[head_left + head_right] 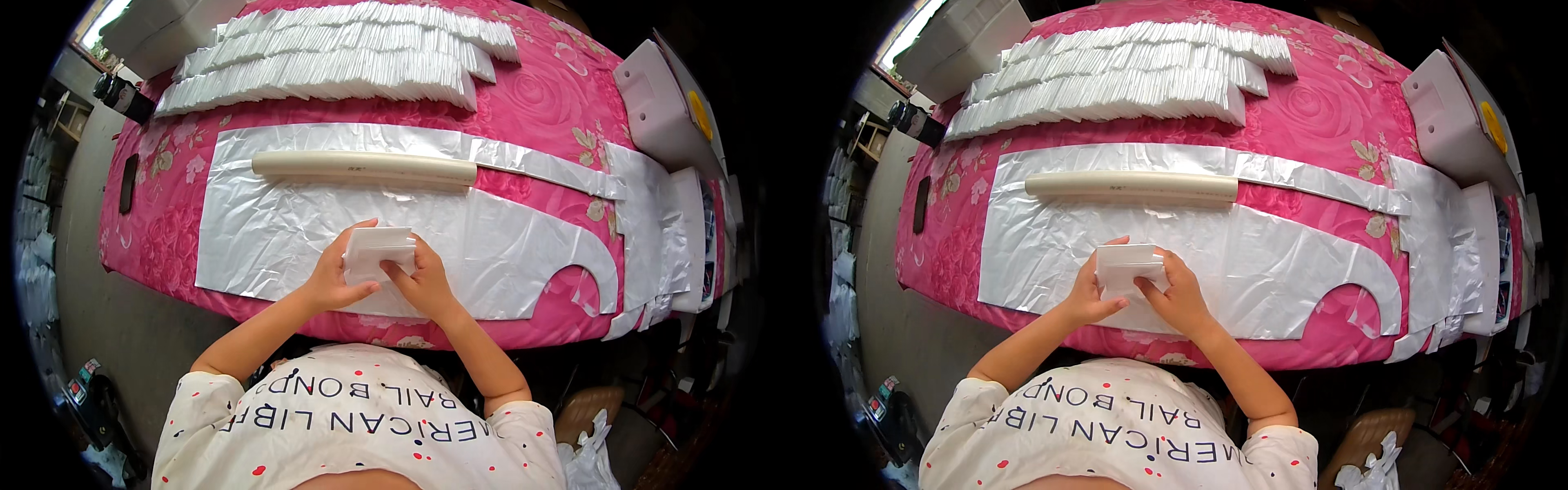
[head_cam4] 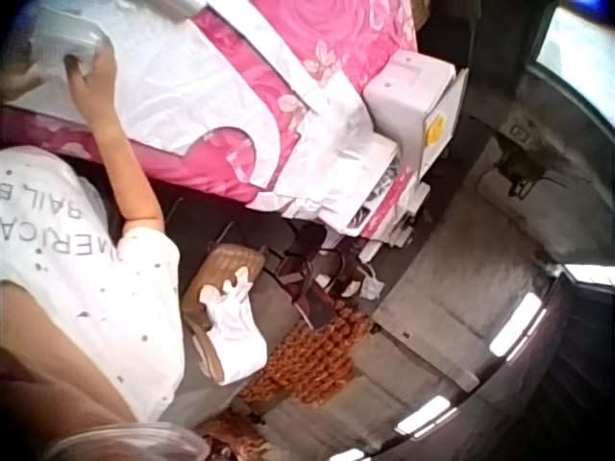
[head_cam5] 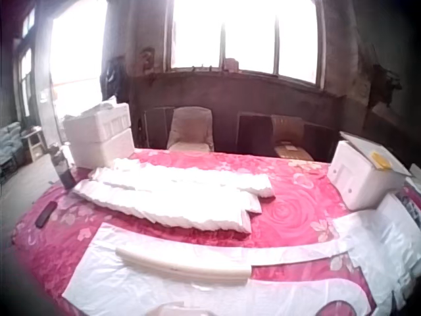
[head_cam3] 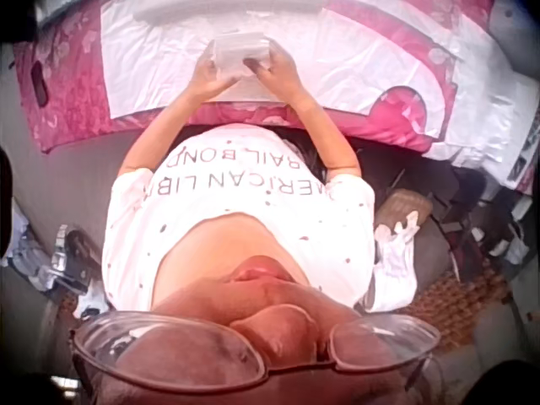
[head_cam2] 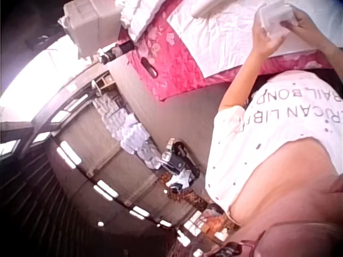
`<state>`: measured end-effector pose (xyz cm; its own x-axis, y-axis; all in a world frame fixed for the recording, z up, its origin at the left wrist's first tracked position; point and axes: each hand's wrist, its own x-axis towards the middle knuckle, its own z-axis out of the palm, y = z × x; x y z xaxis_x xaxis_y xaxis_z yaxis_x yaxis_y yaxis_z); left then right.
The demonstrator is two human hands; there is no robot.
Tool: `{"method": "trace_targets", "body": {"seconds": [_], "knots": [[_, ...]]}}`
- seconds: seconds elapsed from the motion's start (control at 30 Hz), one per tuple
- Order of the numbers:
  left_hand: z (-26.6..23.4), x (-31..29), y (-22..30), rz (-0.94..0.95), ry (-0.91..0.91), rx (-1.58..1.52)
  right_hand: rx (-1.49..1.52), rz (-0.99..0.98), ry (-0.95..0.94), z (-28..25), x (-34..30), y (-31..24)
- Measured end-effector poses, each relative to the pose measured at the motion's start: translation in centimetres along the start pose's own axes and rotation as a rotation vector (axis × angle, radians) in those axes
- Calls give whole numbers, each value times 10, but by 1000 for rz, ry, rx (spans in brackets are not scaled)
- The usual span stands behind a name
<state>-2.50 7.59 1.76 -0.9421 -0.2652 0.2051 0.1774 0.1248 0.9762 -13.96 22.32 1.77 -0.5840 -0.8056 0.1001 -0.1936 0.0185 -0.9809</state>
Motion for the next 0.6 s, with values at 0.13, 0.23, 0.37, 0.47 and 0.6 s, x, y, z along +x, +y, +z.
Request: {"method": "trace_targets", "body": {"seconds": [0.13,0.23,0.37,0.47,0.6], "knots": [[0,-14,-8,-66,9,85,-304,-130,57,7,-17,0],[5,-16,-15,-53,50,61,-14,-11,72,12,-25,2],[20,-13,-21,57,181,76,34,-72,18,21,-25,1],[22,-15,-24,263,240,169,-158,-341,90,30,-28,-3],[13,-7,-11,487,193,412,-245,-500,83,28,-27,7]]}}
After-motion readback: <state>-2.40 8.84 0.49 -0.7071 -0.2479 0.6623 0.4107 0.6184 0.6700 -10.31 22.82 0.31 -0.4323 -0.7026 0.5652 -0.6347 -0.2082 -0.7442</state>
